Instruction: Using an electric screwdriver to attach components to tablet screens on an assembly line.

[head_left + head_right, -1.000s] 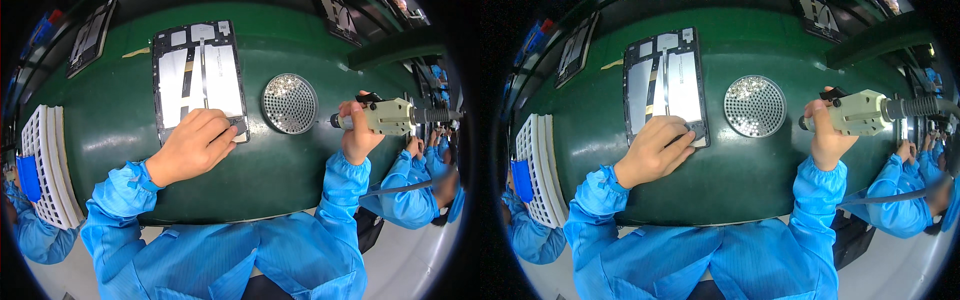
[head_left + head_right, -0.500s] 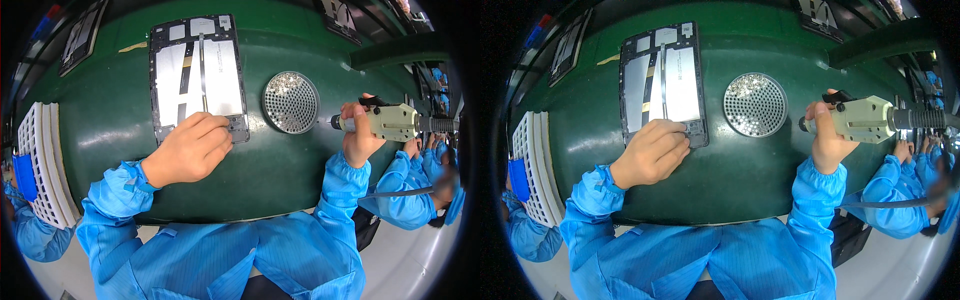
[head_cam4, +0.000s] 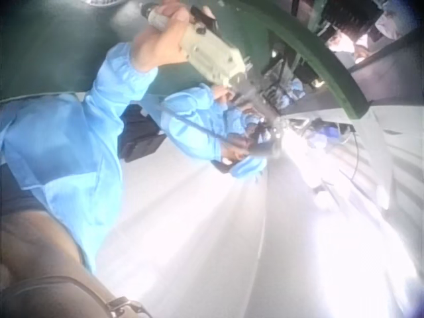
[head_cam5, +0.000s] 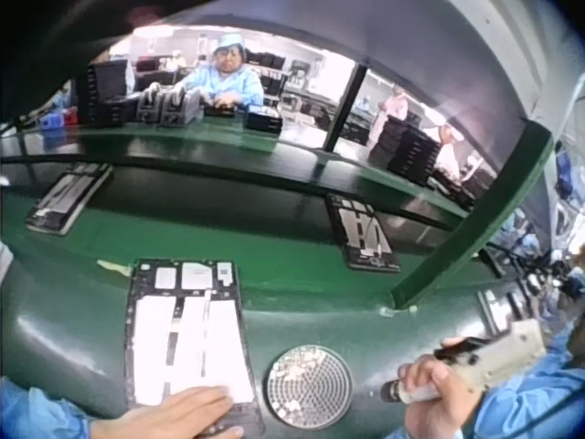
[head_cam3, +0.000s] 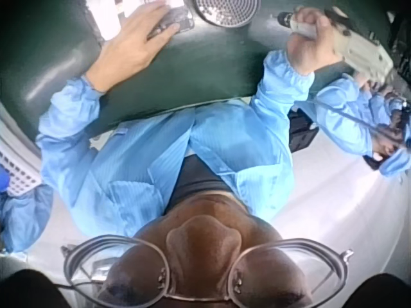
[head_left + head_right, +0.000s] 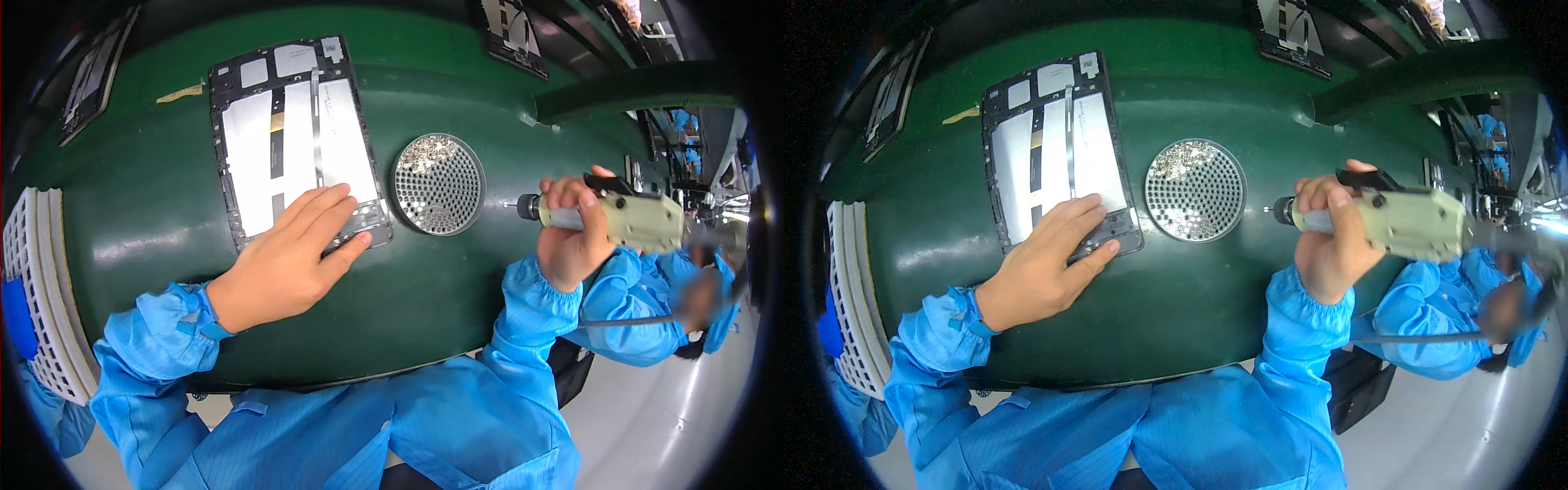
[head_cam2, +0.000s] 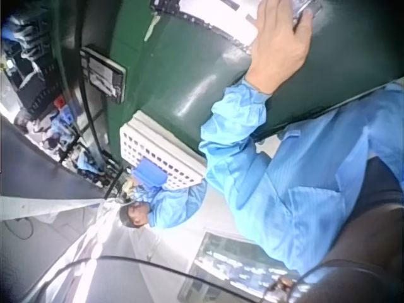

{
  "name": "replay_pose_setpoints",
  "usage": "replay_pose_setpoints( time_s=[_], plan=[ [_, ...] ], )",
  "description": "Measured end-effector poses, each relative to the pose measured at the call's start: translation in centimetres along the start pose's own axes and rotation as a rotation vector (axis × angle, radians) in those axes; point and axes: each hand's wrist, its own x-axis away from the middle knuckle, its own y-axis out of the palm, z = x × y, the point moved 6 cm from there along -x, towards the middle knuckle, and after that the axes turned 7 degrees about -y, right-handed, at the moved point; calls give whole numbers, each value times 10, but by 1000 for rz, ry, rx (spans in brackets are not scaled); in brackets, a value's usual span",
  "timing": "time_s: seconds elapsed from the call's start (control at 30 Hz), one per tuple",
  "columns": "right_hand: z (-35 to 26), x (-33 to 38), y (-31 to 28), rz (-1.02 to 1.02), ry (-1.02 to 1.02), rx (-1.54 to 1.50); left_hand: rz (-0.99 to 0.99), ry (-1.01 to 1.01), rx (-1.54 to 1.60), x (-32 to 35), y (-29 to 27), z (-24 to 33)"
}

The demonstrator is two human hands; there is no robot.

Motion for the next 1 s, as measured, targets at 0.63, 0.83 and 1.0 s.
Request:
replay_pose_setpoints(
  time_s=[0.63, 0.83, 1.0],
  plan=[
    [3, 56, 122, -469, 97, -19, 47, 23, 42, -5, 6, -14],
    [7, 56, 124, -469, 125, -9, 24, 8, 60, -5, 9, -14],
    [9, 56, 125, -475, 146, -25, 36, 12, 64, -4, 9, -14]
  ],
)
